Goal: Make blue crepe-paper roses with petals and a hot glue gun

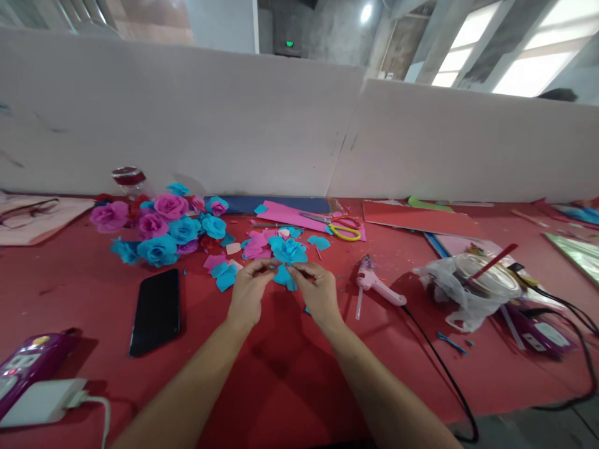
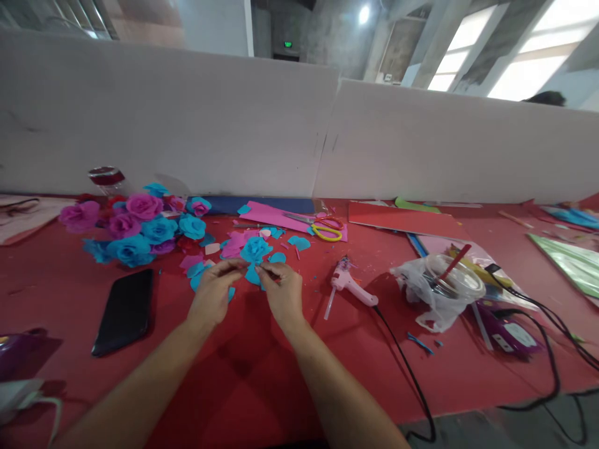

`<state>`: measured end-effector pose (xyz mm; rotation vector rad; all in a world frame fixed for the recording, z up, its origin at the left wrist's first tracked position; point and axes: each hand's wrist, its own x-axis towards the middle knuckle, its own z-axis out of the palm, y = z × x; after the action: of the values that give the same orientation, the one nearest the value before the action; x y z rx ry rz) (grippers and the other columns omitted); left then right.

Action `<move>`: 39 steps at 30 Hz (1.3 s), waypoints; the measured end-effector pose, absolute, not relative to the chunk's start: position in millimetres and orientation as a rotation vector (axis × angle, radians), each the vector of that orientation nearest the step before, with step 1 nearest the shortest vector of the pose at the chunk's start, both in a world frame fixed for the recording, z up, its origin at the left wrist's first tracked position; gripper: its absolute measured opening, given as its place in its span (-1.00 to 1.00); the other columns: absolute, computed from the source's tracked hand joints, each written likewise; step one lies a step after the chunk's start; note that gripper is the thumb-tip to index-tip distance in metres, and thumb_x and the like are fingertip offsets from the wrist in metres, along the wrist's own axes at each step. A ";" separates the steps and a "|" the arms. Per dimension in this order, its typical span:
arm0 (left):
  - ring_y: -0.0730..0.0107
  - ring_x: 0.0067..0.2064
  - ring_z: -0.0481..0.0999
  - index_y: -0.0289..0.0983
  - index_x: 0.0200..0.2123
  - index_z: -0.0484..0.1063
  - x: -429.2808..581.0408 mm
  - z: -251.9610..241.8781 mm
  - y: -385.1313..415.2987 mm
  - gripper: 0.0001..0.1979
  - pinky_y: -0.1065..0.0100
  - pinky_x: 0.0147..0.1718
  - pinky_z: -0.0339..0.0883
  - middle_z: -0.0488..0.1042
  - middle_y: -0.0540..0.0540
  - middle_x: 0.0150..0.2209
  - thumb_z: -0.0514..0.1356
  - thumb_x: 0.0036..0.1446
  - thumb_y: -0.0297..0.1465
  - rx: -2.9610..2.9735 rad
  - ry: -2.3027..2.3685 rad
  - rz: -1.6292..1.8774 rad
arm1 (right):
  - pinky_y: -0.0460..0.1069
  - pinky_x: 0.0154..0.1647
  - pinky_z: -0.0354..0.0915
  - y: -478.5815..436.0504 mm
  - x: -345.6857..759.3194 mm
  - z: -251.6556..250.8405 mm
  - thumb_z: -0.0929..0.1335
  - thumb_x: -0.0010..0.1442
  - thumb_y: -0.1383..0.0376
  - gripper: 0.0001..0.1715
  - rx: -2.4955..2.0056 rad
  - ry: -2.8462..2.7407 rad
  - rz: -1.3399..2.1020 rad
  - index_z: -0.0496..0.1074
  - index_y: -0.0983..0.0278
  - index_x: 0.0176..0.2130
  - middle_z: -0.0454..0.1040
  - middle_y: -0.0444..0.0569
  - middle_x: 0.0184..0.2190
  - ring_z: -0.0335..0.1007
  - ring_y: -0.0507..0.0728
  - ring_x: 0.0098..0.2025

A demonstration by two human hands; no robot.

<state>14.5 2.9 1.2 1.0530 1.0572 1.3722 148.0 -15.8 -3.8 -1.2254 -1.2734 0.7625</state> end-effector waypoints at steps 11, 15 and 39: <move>0.37 -0.36 0.41 -0.23 -0.52 0.52 10.2 -0.4 1.9 -0.85 0.34 -0.27 0.27 0.48 -0.01 -0.46 0.30 -0.06 -0.27 1.535 1.311 1.492 | -0.04 -0.31 0.32 -16.1 145.7 -6.1 0.38 0.10 0.28 -0.85 -1.244 -1.324 0.711 0.60 0.19 -0.37 0.59 -0.10 -0.41 0.45 0.10 -0.38; 0.35 -0.28 0.44 -0.23 -0.52 0.51 8.3 2.1 -5.3 -0.75 0.34 -0.22 0.27 0.48 -0.04 -0.41 0.15 0.13 -0.27 1.570 1.184 1.622 | -0.02 -0.27 0.34 -15.8 146.5 -5.5 0.40 0.09 0.26 -0.87 -1.250 -1.323 0.670 0.60 0.18 -0.37 0.60 -0.09 -0.39 0.48 0.12 -0.34; 0.54 -0.60 0.12 -0.28 -0.77 0.00 27.1 4.3 -28.5 -0.52 0.29 -0.39 0.04 0.09 0.09 -0.72 0.11 0.14 -0.43 2.178 1.044 1.331 | -0.03 -0.27 0.35 -15.0 142.6 -18.2 0.37 0.13 0.26 -0.83 -1.199 -1.348 0.620 0.61 0.17 -0.33 0.60 -0.06 -0.35 0.48 0.12 -0.34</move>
<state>27.1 -28.5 4.3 2.1776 1.0445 1.3314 142.6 -15.0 -18.2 -1.1995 -1.3478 0.6203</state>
